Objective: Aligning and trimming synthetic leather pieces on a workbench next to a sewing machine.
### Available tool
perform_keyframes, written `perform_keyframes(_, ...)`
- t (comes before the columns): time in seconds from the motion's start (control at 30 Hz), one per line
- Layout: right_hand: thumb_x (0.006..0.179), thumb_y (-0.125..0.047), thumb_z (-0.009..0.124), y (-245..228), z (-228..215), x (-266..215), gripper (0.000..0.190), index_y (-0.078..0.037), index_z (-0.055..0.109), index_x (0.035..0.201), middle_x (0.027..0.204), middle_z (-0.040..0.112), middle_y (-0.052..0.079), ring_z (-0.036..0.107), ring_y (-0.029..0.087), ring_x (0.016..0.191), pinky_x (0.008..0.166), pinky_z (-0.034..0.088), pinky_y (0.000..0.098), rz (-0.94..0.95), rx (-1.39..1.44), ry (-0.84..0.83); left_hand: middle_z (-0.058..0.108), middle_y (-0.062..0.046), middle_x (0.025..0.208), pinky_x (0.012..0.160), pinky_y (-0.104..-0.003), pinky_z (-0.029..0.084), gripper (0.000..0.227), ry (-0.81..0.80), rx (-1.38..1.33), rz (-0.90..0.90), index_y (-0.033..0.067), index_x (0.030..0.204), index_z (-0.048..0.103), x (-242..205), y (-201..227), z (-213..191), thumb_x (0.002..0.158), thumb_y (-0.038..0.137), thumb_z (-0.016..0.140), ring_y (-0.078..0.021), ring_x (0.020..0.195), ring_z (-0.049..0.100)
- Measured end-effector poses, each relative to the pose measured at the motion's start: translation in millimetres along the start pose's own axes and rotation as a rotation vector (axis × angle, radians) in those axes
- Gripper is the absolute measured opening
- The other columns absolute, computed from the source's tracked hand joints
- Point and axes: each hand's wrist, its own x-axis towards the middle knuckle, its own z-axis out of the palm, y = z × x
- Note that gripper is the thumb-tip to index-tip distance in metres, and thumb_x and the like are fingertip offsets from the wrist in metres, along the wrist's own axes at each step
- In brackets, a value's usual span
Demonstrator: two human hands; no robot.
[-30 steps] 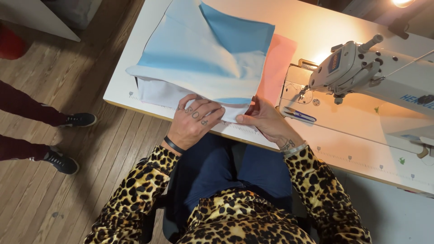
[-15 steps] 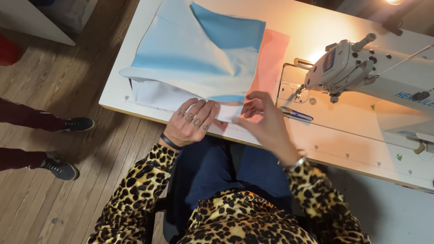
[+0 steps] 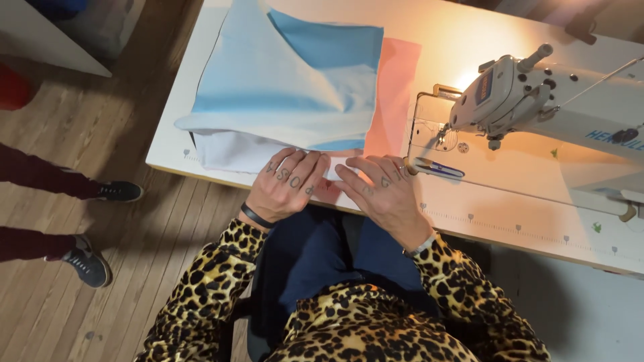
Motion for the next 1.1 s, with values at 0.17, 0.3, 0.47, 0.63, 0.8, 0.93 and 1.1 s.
perform_keyframes(0.17,0.09,-0.015,0.081,4,-5,2,0.037,-0.009,0.07,0.125,0.121,0.066,0.005,0.063,0.025,0.103,0.09,0.052,0.0408,0.005,0.009,-0.029,0.068,-0.011,0.117,0.097,-0.041,0.057,0.035,-0.011,0.025,0.002,-0.0011,0.124,0.069,6,-3,4,0.09,0.007,0.067,-0.0261,0.103,0.068)
perform_keyframes(0.3,0.091,-0.011,0.078,13,-6,1,0.036,-0.006,0.069,0.125,0.118,0.067,0.007,0.067,0.025,0.101,0.088,0.054,0.0374,-0.009,0.016,-0.037,0.067,-0.013,0.117,0.096,-0.042,0.057,0.036,-0.001,0.016,0.045,-0.003,0.123,0.068,9,-8,4,0.089,0.007,0.068,-0.0276,0.102,0.068)
perform_keyframes(0.47,0.09,-0.009,0.076,23,-8,6,0.035,-0.003,0.07,0.124,0.114,0.068,0.008,0.067,0.025,0.097,0.083,0.053,0.0365,-0.061,-0.001,-0.054,0.068,-0.014,0.116,0.094,-0.041,0.057,0.037,-0.015,-0.025,0.051,-0.0046,0.123,0.069,13,-11,4,0.087,0.006,0.07,-0.0278,0.101,0.067)
perform_keyframes(0.63,0.085,-0.007,0.07,30,-3,1,0.042,-0.002,0.068,0.127,0.113,0.067,0.008,0.066,0.025,0.099,0.088,0.056,0.0375,-0.103,-0.031,-0.092,0.069,-0.004,0.113,0.089,-0.042,0.052,0.037,-0.047,-0.308,-0.196,0.0069,0.121,0.072,7,-5,6,0.089,0.023,0.076,-0.0257,0.105,0.062)
perform_keyframes(0.8,0.084,-0.009,0.067,27,2,-3,0.045,-0.003,0.068,0.129,0.113,0.068,0.007,0.067,0.025,0.098,0.085,0.055,0.0368,-0.15,-0.062,-0.137,0.069,-0.002,0.116,0.095,-0.044,0.051,0.039,-0.114,-0.272,-0.145,0.0102,0.123,0.072,9,-5,3,0.085,0.02,0.075,-0.024,0.111,0.062)
perform_keyframes(0.93,0.089,-0.01,0.066,38,13,-10,0.04,-0.006,0.068,0.13,0.114,0.068,0.005,0.066,0.023,0.099,0.088,0.054,0.0369,-0.188,-0.04,-0.135,0.068,-0.006,0.122,0.103,-0.045,0.052,0.04,-0.083,-0.206,0.014,0.0031,0.124,0.071,2,-12,16,0.086,0.015,0.068,-0.0248,0.116,0.061)
perform_keyframes(1.1,0.089,-0.012,0.063,45,10,-11,0.043,-0.01,0.07,0.131,0.115,0.07,0.001,0.064,0.02,0.096,0.086,0.054,0.033,-0.284,-0.023,-0.205,0.068,-0.007,0.117,0.093,-0.04,0.055,0.04,-0.151,-0.213,0.114,0.0023,0.123,0.073,-15,-15,27,0.086,0.015,0.065,-0.0251,0.113,0.062)
